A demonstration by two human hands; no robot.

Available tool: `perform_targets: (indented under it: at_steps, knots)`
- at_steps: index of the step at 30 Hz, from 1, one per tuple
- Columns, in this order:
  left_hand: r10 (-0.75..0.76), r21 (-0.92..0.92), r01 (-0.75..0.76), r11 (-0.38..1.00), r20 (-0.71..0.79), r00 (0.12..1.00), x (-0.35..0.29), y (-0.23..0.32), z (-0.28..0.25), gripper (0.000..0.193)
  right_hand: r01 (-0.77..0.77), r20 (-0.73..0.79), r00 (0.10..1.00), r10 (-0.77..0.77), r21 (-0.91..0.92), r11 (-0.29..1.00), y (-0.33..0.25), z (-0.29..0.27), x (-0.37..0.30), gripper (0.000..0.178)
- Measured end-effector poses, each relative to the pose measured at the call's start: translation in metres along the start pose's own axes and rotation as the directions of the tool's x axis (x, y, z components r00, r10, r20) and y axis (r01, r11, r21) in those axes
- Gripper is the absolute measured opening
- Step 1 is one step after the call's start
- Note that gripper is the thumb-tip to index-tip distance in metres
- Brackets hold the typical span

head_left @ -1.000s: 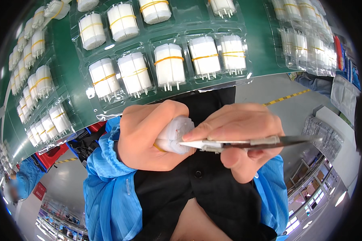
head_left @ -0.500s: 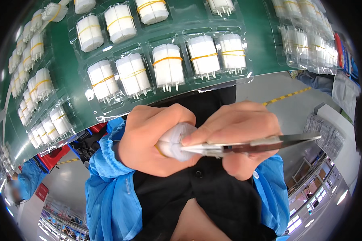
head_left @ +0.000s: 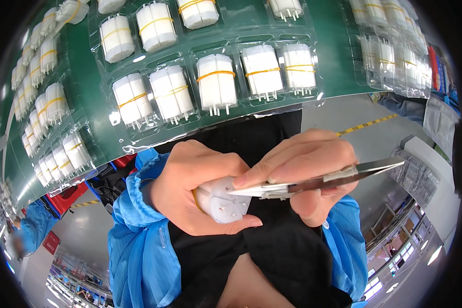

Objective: The person cleans the edges of plastic cylindrical parts by scraping them with a scraping tool or tweezers.

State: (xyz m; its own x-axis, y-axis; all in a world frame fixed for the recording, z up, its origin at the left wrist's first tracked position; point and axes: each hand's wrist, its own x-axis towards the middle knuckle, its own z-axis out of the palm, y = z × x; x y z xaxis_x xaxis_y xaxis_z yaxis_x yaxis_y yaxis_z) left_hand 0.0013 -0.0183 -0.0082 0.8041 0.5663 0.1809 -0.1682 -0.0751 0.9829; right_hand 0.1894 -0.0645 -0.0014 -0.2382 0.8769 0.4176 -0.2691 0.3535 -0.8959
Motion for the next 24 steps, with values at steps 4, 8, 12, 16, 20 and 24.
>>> perform_targets:
  at_steps: [4,8,12,16,20,24]
  knots:
    - [0.021,-0.003,-0.021,1.0,0.032,0.999,0.003,-0.001,-0.001,0.031,0.093,0.051,0.995,-0.084,-0.196,0.976,-0.002,-0.002,0.0,0.039]
    - [-0.052,0.1,0.046,0.994,0.058,0.997,0.004,-0.003,-0.005,0.031,-0.055,0.081,0.993,0.086,-0.329,0.943,-0.012,-0.002,0.003,0.033]
    - [-0.023,-0.01,0.022,1.0,-0.096,0.995,0.003,0.006,-0.004,0.042,-0.085,-0.069,0.994,0.088,0.044,0.995,-0.003,-0.001,-0.003,0.043]
    - [0.115,0.094,-0.111,0.989,-0.033,0.993,0.003,0.002,-0.013,0.053,0.047,0.016,0.999,-0.046,-0.063,0.997,-0.007,-0.003,0.006,0.042]
    - [0.165,0.122,-0.146,0.982,-0.162,0.973,0.001,-0.005,0.002,0.053,0.065,-0.147,0.987,-0.061,0.02,0.998,-0.007,0.006,0.001,0.042]
    - [0.048,0.024,-0.043,0.999,-0.343,0.938,-0.006,-0.004,0.012,0.054,0.012,-0.104,0.995,-0.002,0.092,0.996,-0.008,0.008,-0.003,0.041]
